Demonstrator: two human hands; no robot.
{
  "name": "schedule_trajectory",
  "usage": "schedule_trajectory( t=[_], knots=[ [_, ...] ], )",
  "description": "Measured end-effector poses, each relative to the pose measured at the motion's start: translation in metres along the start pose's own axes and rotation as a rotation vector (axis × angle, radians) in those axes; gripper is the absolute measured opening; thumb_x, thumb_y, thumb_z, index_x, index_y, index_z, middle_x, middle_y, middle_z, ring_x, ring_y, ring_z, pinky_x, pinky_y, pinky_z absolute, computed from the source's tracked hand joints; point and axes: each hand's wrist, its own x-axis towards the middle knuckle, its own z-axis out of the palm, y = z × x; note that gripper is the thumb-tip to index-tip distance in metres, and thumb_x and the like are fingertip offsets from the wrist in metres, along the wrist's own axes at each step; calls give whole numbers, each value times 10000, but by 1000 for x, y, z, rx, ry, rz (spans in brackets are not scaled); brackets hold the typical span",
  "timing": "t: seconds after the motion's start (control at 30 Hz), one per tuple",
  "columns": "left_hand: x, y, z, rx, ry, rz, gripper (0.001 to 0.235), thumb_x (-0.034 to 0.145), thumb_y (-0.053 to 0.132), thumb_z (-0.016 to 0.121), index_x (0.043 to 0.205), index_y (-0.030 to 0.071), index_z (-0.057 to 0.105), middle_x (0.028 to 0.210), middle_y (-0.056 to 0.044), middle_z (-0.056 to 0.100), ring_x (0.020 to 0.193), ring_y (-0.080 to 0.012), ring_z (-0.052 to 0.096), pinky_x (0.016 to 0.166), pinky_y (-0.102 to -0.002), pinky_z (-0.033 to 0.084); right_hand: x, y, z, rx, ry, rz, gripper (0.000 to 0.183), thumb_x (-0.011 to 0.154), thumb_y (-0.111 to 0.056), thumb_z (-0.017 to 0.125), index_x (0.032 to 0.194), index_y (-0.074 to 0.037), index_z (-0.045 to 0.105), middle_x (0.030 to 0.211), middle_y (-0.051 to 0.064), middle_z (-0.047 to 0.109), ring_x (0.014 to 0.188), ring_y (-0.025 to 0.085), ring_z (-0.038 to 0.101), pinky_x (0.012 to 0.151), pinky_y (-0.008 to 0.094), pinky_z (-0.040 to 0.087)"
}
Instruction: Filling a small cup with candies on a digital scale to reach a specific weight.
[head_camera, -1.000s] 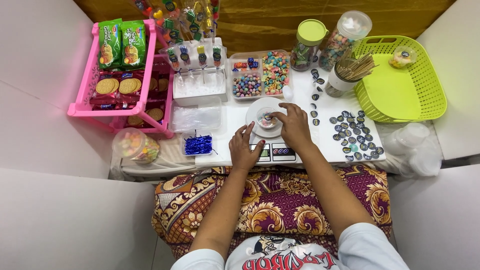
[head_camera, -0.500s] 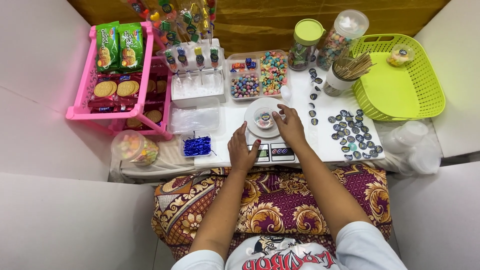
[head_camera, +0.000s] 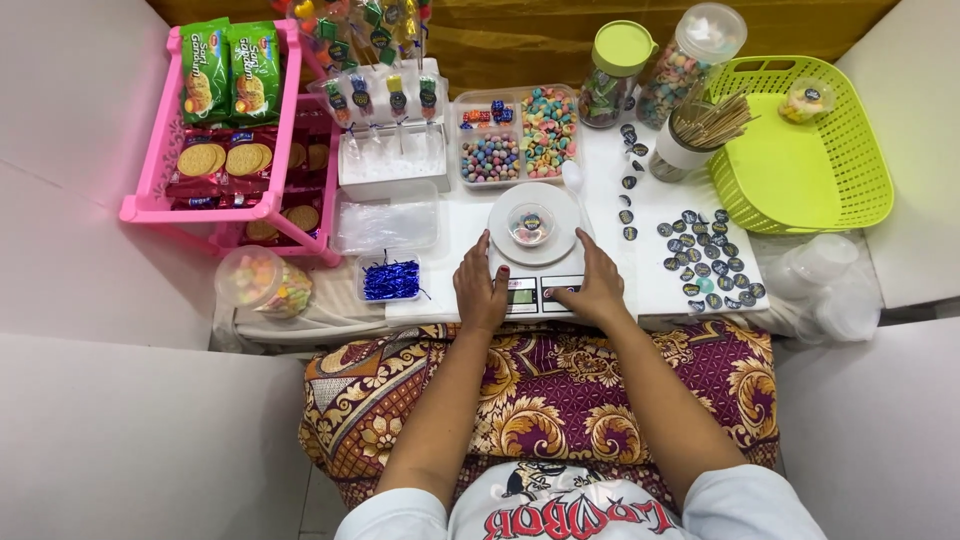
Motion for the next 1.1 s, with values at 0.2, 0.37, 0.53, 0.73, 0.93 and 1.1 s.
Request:
schedule_trajectory(
  t=[0.2,0.37,0.53,0.73,0.93,1.1],
  knots=[
    [0,-1,1,7,10,16,711,1014,669,225,1586,252,298,1363,-76,485,1225,-301,527,1065,-514,348,0,0,8,-62,18,16,1155,723,-316,862,1656,-327,180,1616,227,351,1527,424,270,1201,639,163],
    [-1,-1,2,12,-8,13,722,1011,673,232,1588,243,295,1376,-82,481,1231,-305,525,1069,-519,342,-4,-9,10,-63,13,51,1110,733,-294,835,1647,-346,207,1639,196,323,1539,400,253,1199,639,162],
    [0,1,1,22,-19,12,709,1013,643,316,1590,232,289,1382,-88,478,1236,-319,525,1075,-528,340,1,9,14,-29,15,54,1141,701,-354,850,1649,-334,216,1646,184,315,1544,387,248,1201,631,166],
    [0,2,1,44,-34,-6,707,1012,635,340,1593,238,277,1388,-80,472,1254,-312,515,1084,-533,335,-2,-1,10,-56,7,30,1096,731,-363,824,1643,-362,216,1645,157,314,1542,364,253,1199,611,177],
    [1,4,-2,23,-44,-14,712,1019,642,294,1600,233,261,1403,-80,460,1269,-310,502,1095,-539,323,6,4,8,-39,-3,-2,1009,804,-438,797,1642,-326,246,1636,207,310,1543,398,247,1192,640,186],
    [1,2,-1,31,-43,-20,726,1012,673,260,1591,235,272,1402,-67,463,1280,-296,499,1105,-530,321,18,-13,-3,-37,222,-13,624,981,-580,610,1520,-286,496,1578,136,389,1501,359,297,1175,622,242]
  ],
)
